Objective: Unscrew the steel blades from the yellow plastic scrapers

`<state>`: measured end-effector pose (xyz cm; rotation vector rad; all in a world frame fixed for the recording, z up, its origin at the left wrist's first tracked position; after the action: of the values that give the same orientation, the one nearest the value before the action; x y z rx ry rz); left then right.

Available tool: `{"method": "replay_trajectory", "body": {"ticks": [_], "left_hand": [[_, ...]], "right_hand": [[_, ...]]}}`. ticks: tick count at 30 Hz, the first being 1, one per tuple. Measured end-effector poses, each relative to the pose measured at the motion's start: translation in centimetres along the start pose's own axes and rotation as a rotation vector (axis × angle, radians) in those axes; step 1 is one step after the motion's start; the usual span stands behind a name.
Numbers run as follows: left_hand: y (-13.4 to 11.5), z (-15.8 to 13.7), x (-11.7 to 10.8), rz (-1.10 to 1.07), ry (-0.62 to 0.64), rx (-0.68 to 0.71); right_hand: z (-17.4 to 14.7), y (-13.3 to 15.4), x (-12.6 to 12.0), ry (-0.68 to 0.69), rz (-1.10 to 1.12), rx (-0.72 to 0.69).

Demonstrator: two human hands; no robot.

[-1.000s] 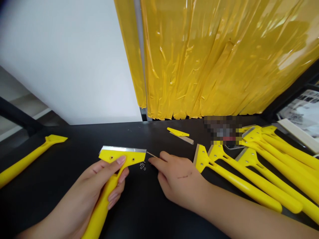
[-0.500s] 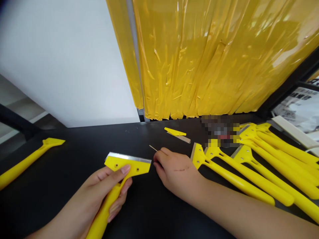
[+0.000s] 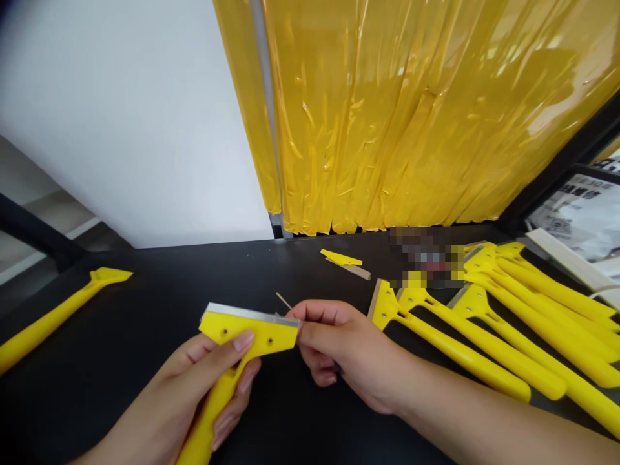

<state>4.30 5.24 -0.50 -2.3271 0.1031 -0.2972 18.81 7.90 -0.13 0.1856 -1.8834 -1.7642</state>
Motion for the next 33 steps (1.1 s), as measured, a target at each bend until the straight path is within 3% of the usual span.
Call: {"method": "replay_trajectory", "body": {"ticks": [3, 7, 12, 20, 25, 33], "left_hand": [[-0.2, 0.5, -0.1, -0.003, 0.022, 0.024], [-0.4, 0.7, -0.3, 0.004, 0.031, 0.052], [-0.6, 0.4, -0.9, 0.043, -0.065, 0.081], [-0.5, 0.9, -0.3, 0.022, 0.029, 0.069], [-0.8, 0.4, -0.8, -0.046, 0.018, 0.088], [-1.0, 0.5, -1.2, -0.022, -0.001, 0.065]], "right_hand": [[-0.4, 0.1, 0.7, 0.035, 0.206, 0.013], [-0.3, 0.1, 0.6, 0.039, 0.321, -0.004], [-0.4, -0.2, 0.4, 0.039, 0.326, -0.016], [-0.5, -0.5, 1.0, 0.086, 0.26, 0.018], [-0.4, 0.2, -0.7, 0.015, -0.033, -0.022], [-0.8, 4.4, -5.2, -0.174, -0.877, -0.225]]}}
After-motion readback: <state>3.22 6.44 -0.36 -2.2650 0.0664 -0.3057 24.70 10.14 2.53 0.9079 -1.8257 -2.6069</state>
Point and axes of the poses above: each hand's wrist, its own z-axis towards the middle knuckle, its own x-axis out of the palm, y = z × x, the point moved 9 cm from there along z, towards the middle knuckle, and after that the axes turned 15 degrees about -x, right-handed, at the moved point
